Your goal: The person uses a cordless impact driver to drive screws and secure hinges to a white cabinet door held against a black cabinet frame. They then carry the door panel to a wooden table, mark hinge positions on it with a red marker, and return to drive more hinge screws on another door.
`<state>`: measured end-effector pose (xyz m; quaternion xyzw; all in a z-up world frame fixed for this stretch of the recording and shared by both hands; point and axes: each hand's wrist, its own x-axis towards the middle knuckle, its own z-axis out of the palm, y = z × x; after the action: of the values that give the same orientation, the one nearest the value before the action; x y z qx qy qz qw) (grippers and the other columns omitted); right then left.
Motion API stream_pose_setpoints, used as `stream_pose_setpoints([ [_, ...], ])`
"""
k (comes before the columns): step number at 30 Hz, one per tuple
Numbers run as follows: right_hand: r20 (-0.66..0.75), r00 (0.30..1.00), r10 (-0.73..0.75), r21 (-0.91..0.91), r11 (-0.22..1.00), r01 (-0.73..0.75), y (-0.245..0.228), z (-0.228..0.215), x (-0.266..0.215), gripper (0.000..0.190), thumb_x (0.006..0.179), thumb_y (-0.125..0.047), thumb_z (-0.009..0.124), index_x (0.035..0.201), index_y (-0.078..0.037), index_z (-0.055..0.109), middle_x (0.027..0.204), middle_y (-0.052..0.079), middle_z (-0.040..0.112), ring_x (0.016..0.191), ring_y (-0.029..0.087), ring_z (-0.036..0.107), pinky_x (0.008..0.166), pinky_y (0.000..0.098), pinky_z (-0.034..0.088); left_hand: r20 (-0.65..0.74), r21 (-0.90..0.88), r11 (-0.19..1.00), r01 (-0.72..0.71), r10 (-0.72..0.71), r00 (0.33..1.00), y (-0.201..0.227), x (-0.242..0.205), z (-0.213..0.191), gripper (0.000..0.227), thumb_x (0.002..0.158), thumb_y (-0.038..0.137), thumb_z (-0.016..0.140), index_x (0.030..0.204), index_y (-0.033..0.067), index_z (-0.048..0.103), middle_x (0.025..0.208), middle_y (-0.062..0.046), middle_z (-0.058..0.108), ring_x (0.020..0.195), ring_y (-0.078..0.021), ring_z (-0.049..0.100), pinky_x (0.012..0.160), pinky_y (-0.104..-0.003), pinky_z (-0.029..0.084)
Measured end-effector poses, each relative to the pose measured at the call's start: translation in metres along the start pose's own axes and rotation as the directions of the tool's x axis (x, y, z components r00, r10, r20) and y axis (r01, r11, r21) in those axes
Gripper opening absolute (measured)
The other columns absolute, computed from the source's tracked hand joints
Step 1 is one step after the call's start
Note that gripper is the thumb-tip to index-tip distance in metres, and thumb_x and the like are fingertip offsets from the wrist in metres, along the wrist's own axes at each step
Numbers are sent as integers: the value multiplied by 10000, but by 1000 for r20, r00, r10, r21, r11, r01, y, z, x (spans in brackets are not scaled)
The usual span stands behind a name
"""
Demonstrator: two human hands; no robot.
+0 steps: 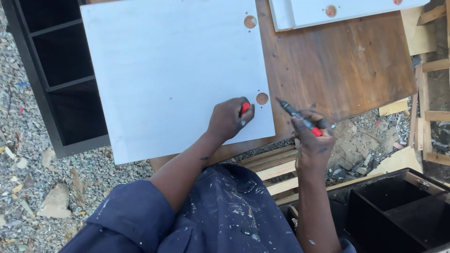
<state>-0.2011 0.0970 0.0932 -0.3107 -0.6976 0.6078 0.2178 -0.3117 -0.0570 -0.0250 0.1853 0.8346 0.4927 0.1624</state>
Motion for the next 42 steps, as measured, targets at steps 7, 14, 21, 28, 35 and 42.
stream_pose_setpoints([
  [7,-143,988,-62,270,958,99,59,7,35,214,877,-20,774,1025,39,632,785,168,629,565,172,653,493,284,589,100,296,938,-181,158,982,11,-1,-2,257,926,360,650,1003,117,676,779,-77,646,678,-248,680,633,-343,543],
  [14,76,962,-264,219,945,242,89,33,46,302,892,-114,721,1099,91,640,878,275,686,715,241,713,531,271,578,128,334,919,-208,174,976,10,-1,-2,329,919,363,654,1083,80,680,819,-93,643,684,-247,685,630,-331,547],
  [21,41,903,-428,55,903,426,128,42,58,233,895,-71,721,1053,-9,561,976,198,636,912,303,664,757,388,526,149,322,930,-176,134,980,15,0,-4,358,927,376,648,1102,66,680,832,-102,638,683,-243,675,637,-331,533],
  [28,35,899,-437,-96,894,438,129,50,51,156,922,-66,704,1040,4,631,949,237,687,953,432,720,746,479,597,145,329,927,-183,141,979,17,-2,-5,375,929,390,647,1098,57,682,835,-119,646,689,-253,685,630,-334,538],
  [35,58,913,-403,-174,897,407,119,55,44,164,946,-93,711,1053,9,642,943,291,684,933,507,700,703,557,590,139,300,935,-188,152,978,16,0,-5,421,934,415,661,1117,36,685,840,-139,657,704,-266,694,643,-339,552],
  [42,-2,931,-366,-271,896,352,123,56,49,181,926,-164,732,1039,-61,635,917,215,691,901,445,716,674,535,576,147,278,943,-181,144,979,18,-1,-8,423,930,412,668,1121,36,685,846,-150,662,715,-279,698,657,-353,568],
])
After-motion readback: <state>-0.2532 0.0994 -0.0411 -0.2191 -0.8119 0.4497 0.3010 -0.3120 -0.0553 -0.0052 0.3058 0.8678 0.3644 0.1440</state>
